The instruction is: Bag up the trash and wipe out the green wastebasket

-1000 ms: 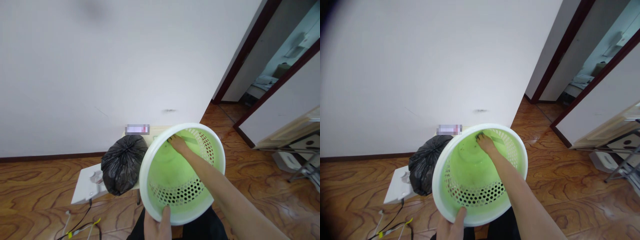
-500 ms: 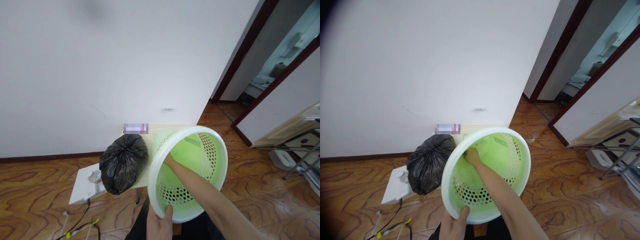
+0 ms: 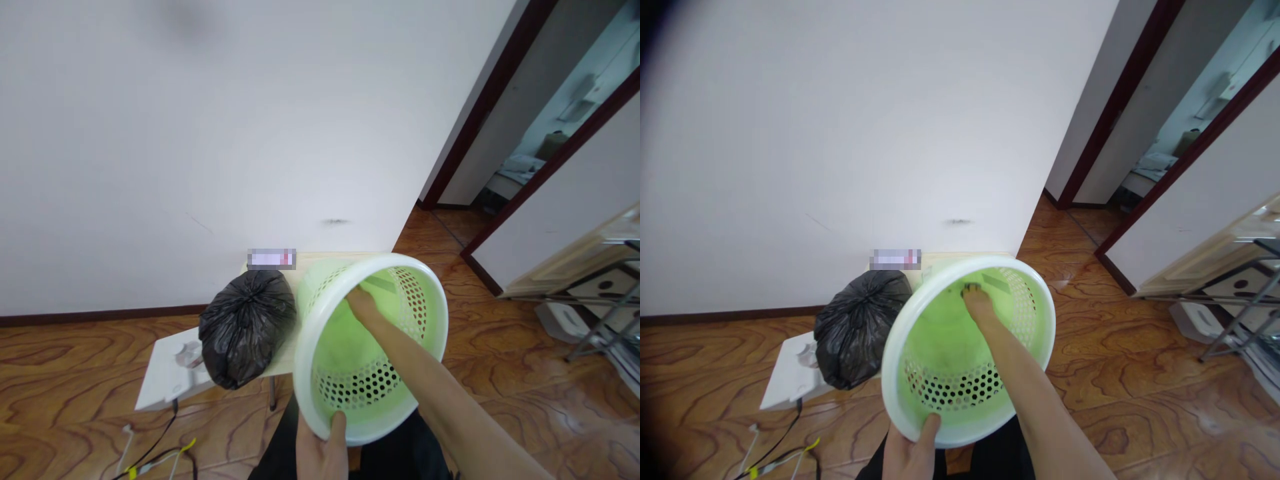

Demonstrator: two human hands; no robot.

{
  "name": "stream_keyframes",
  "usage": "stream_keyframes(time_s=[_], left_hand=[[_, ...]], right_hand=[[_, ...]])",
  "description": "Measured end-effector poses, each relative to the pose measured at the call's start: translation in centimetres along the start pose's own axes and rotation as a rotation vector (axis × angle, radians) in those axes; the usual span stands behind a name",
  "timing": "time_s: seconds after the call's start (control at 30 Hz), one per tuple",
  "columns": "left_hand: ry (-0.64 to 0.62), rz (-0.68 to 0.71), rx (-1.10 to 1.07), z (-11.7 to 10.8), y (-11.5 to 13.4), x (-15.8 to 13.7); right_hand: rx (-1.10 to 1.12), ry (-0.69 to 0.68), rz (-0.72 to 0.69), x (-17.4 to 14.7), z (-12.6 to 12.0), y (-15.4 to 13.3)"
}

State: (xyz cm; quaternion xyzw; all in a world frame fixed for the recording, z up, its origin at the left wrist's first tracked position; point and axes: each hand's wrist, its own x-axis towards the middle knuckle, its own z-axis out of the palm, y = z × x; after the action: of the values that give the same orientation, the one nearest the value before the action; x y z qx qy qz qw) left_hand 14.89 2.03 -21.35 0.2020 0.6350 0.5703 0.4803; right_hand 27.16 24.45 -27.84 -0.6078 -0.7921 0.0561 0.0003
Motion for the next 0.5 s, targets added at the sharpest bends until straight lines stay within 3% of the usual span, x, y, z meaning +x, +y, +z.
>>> stream_keyframes(time_s=[0.07,0.13,0.3,0.5], left_hand=[[0.006,-0.026,0.007,-0.2,-0.1,0.3],[0.006,-0.045,0.024,-0.3,0.0,0.5],[0.005,-0.007,0.078,-0.1,0.5,0.4],[0.013,-0.015,0.103,-0.4,0.8,0.5]], right_hand=[[-0.008,0.114,0.145,0.8,-0.3,0.5],[-0.004,0.174,0.167,1.1,0.0,-0.2],[0.032,-0.038,-0.253,0.4,2.5,-3.5],[0.121,0.151,0.010,1.5,2.4,-3.5]])
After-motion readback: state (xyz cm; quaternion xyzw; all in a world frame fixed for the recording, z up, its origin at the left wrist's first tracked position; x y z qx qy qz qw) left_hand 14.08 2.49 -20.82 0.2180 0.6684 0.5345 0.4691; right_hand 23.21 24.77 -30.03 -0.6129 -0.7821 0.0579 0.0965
